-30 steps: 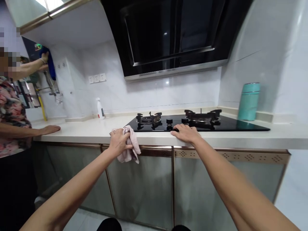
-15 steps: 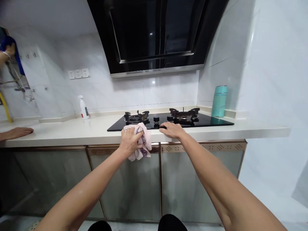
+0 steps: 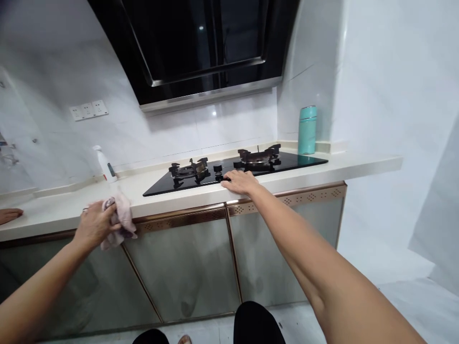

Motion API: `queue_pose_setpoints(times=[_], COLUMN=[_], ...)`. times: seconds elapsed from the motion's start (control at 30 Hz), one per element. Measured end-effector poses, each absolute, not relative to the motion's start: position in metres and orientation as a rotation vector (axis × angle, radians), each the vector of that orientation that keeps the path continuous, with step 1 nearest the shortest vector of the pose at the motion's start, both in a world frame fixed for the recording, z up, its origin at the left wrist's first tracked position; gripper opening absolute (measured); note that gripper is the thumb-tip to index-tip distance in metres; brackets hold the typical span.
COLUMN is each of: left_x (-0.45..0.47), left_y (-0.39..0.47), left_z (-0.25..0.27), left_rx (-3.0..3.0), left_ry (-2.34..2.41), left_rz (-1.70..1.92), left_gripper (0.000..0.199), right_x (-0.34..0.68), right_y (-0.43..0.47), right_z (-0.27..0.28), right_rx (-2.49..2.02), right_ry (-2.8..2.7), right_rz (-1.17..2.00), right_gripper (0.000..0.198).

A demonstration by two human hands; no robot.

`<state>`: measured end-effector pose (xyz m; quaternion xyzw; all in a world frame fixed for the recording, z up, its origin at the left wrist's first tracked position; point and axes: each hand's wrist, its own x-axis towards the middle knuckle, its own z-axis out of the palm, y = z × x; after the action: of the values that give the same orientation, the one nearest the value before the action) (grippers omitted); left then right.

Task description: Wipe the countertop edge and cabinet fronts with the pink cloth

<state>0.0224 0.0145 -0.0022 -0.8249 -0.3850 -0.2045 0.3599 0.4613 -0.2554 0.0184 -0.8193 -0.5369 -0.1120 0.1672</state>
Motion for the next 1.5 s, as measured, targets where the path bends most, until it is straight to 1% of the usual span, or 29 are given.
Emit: queue_pose_setpoints(times=[0.2,0.37,0.5,0.6,0.7,0.8,0.93,1.1,1.33,1.5], left_x=[0.037,0.089,0.161,0.21,0.24,0.251,0.242,0.208,0.113,0.052], left_y=[-0.005,-0.041,-0.082,-0.117,-0.143,-0.152,-0.14,-0.11,-0.04,-0.01], left_z=[0.003,0.001,-0.005,-0.01,-0.015,-0.02,-0.021,-0.019,-0.022,-0.014], left_rx=[-1.991,-2.097,-2.196,-2.313,-2.346,-2.345,-2.379,-2.384,-2.246,-2.161], left_ry=[-1.02,-0.855,-0.718,-0.627,-0.566,-0.556,-0.512,-0.477,-0.762,-0.94], left_rz=[-0.437,-0.546,-0.625,-0.749,-0.809,-0.874,-0.842,-0.781,-0.71,-0.63], left_gripper=[0.045,0.041,0.049,0.048,0.053,0.054,0.051,0.05,0.056,0.054], right_x=[0.46,0.46,0.461,0.461,0.462,0.462,0.462,0.462,0.462,0.461], right_y=[-0.252,-0.251,-0.251,-0.252,-0.252,-0.252,-0.255,-0.258,-0.258,-0.257], right_z=[0.021,0.02,0.018,0.017,0.017,0.016,0.016,0.017,0.015,0.013], right_rx=[-2.323,-2.324,-2.321,-2.319,-2.321,-2.316,-2.305,-2.287,-2.276,-2.281], right_ry=[-1.502,-1.492,-1.489,-1.497,-1.494,-1.493,-1.529,-1.565,-1.558,-1.54], right_rz=[-0.304,-0.31,-0.336,-0.349,-0.357,-0.36,-0.349,-0.352,-0.345,-0.358], right_gripper=[0.063,0.066,0.067,0.067,0.067,0.067,0.063,0.061,0.059,0.061])
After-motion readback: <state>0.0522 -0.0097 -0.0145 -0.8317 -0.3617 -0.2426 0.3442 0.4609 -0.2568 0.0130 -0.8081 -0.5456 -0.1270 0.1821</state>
